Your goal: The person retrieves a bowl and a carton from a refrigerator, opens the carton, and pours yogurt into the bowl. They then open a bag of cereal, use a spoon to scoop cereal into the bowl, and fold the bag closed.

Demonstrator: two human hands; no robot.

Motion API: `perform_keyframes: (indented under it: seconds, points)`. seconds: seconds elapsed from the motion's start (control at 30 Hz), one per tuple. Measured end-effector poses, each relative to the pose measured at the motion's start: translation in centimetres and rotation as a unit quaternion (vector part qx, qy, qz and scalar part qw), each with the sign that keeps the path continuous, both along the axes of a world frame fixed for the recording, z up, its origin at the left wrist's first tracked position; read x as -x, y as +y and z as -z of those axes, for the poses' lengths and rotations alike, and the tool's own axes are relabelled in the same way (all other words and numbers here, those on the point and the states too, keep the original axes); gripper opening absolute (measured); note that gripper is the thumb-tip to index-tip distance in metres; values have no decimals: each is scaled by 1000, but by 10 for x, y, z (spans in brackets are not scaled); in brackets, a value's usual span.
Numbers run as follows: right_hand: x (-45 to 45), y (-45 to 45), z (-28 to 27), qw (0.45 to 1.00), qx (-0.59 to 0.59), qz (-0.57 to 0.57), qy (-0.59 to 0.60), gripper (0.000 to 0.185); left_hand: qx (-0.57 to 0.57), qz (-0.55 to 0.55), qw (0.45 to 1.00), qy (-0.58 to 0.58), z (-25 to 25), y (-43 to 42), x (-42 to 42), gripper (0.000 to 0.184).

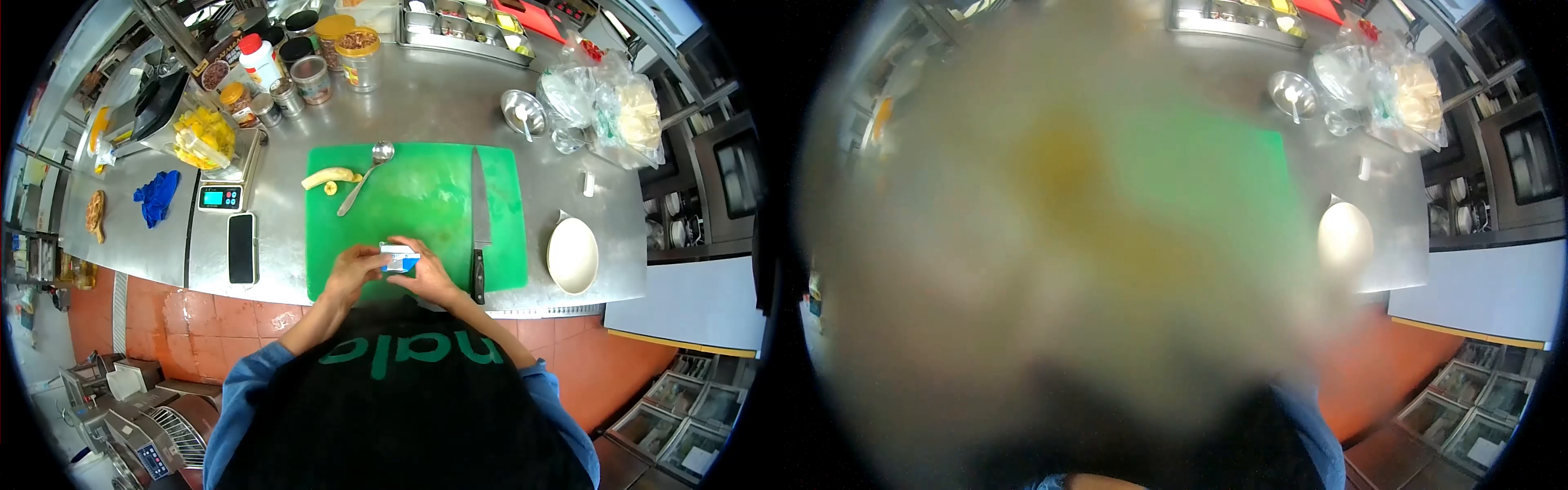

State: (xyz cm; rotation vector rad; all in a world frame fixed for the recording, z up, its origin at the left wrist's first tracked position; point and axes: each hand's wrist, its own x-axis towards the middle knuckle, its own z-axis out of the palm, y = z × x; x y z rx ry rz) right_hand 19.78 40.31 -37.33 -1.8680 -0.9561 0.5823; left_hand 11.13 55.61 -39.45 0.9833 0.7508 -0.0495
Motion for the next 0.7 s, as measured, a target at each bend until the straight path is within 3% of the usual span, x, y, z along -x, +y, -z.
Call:
perform_keyframes:
  seconds: [0.2,0.27,0.7]
  points:
    - [1,6,6,999,-5,6,-45,56,-39,-16,999,14,-32,-9,9,27]
    - [-2,4,5,999,6,5,-36,55,-4,-14,999,29,-39,-9,5,26]
    - [-5,4,7,999,-17,-10,-42,55,-42,56,993,99,-46,-1,-4,27]
